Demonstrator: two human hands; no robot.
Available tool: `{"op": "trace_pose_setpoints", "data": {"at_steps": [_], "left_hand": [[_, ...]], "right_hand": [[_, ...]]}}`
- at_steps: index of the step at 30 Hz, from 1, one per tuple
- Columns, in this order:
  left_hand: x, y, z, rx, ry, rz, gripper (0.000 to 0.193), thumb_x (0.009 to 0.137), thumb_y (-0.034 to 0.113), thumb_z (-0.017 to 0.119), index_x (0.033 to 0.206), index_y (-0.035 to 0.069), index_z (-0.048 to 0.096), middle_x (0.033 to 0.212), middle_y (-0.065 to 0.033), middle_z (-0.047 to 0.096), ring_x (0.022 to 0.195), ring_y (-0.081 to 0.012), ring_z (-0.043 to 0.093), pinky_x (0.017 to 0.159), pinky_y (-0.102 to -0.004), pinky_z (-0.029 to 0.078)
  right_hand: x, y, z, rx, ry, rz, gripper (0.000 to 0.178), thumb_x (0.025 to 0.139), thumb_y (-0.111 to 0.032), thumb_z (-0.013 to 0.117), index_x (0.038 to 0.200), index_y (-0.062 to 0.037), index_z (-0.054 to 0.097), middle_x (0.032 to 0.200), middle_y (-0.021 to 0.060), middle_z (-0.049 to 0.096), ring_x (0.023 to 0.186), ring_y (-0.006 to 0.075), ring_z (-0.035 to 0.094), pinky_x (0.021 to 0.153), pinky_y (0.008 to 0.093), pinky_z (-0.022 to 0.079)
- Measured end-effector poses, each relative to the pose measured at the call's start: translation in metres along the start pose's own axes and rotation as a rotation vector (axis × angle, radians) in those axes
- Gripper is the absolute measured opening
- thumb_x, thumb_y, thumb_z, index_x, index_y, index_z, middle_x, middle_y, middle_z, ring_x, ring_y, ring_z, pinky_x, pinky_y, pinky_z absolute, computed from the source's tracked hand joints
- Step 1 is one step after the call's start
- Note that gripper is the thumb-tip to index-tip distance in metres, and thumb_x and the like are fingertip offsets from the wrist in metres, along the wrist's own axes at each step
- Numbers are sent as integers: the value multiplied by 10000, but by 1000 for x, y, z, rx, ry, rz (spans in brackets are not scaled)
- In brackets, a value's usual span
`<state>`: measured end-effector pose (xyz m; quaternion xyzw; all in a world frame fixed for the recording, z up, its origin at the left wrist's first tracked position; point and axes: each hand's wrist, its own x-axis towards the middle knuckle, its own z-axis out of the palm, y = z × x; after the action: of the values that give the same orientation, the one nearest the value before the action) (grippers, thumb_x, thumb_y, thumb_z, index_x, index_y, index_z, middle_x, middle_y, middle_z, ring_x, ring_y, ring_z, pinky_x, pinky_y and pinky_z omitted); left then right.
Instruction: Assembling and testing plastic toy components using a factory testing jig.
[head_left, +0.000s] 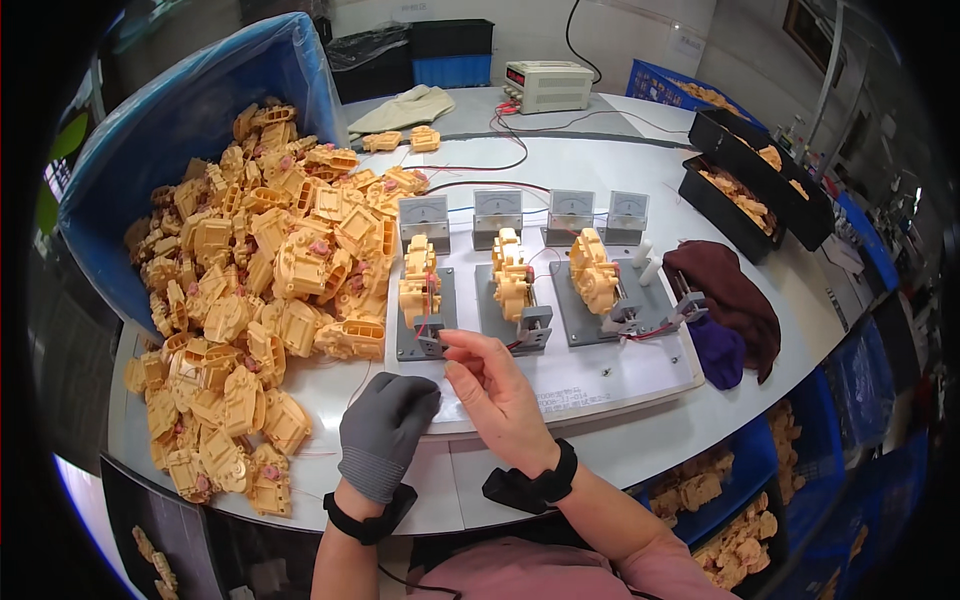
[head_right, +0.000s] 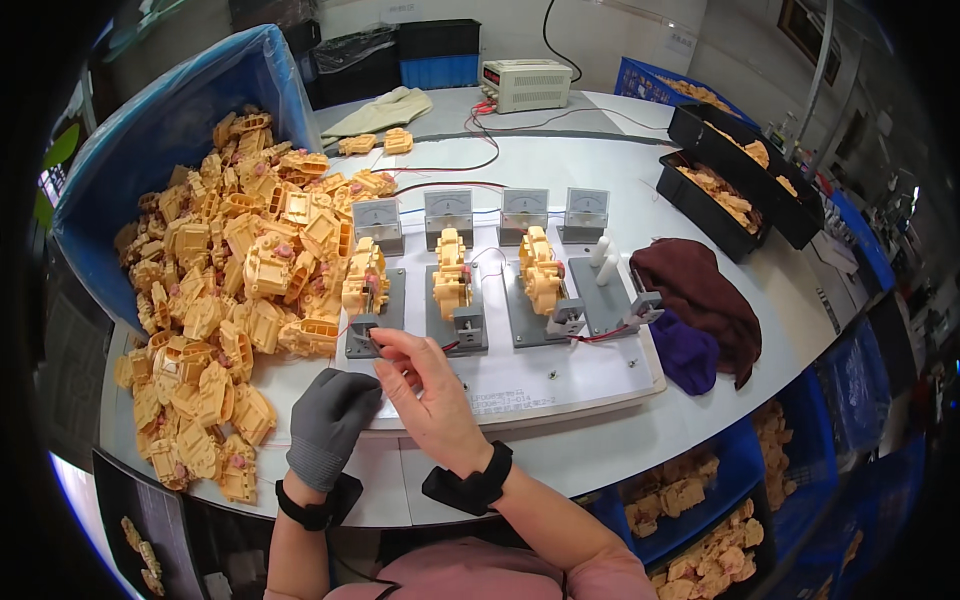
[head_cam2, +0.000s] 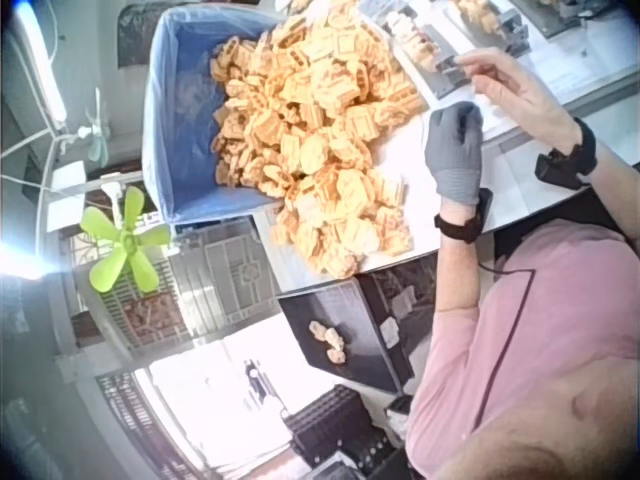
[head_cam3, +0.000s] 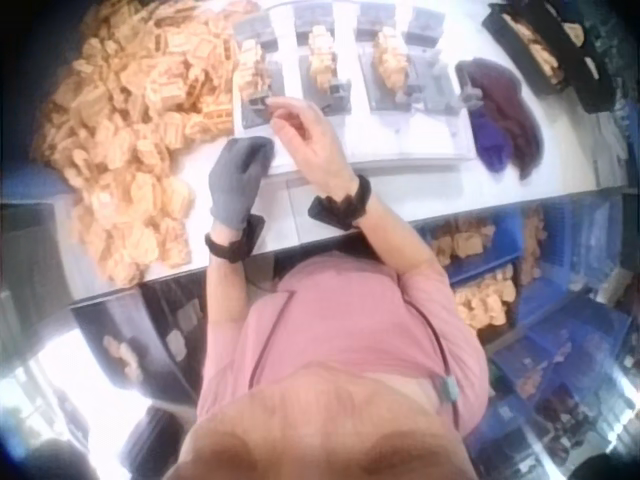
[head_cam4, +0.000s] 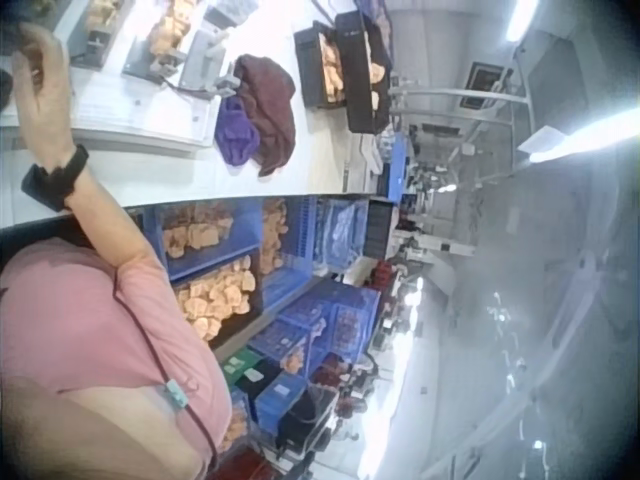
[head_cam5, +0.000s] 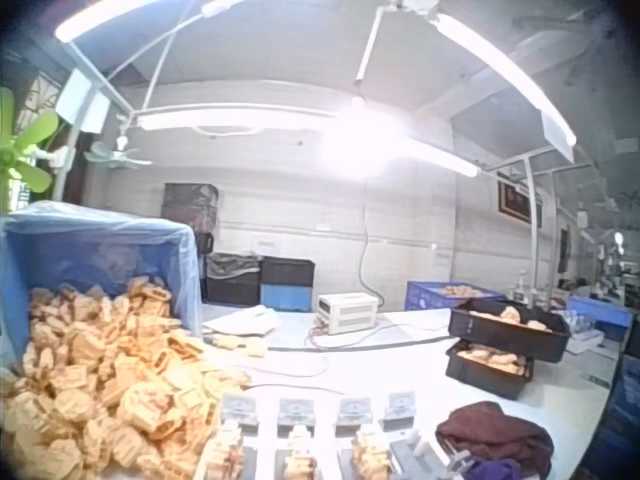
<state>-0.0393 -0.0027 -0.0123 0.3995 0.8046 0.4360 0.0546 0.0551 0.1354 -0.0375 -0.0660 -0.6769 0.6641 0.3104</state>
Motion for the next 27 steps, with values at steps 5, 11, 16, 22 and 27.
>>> {"op": "trace_pose_setpoints", "data": {"at_steps": [5, 11, 16, 22, 27], "left_hand": [[0, -2, 0, -19, -16, -7, 118, 899, 114, 722, 996, 47, 727, 868, -95, 650, 773, -237, 650, 701, -341, 516], [0, -4, 2, -10, -4, 3, 121, 905, 157, 716, 1002, 85, 731, 880, -94, 664, 779, -277, 665, 691, -375, 524], [4, 1, 1, 60, -10, -23, 116, 925, 202, 692, 994, 115, 729, 884, -95, 670, 797, -303, 677, 689, -398, 528], [7, -1, 1, 87, -19, 15, 131, 929, 214, 687, 1006, 116, 726, 897, -101, 675, 820, -315, 680, 719, -415, 531], [12, -17, -8, -43, -141, 42, 226, 947, 216, 680, 1124, 77, 701, 903, -104, 689, 785, -250, 685, 725, -367, 541]], "right_hand": [[0, 0, 1, 10, 31, -3, 344, 1039, -168, 612, 1377, -118, 575, 1117, 48, 550, 983, 129, 562, 870, 260, 478], [0, -1, 2, -15, 33, -11, 343, 1037, -159, 615, 1375, -116, 577, 1120, 46, 552, 974, 124, 562, 867, 258, 477], [0, 1, 2, 2, 35, -5, 343, 1034, -150, 619, 1373, -113, 578, 1124, 46, 558, 968, 121, 567, 863, 255, 473], [1, 0, 3, 24, 40, -8, 346, 1037, -153, 618, 1376, -100, 573, 1137, 49, 563, 978, 117, 580, 857, 255, 481], [3, 0, 2, 34, 33, 3, 367, 1038, -170, 620, 1392, -96, 557, 1161, 54, 574, 993, 114, 586, 863, 256, 490]]}}
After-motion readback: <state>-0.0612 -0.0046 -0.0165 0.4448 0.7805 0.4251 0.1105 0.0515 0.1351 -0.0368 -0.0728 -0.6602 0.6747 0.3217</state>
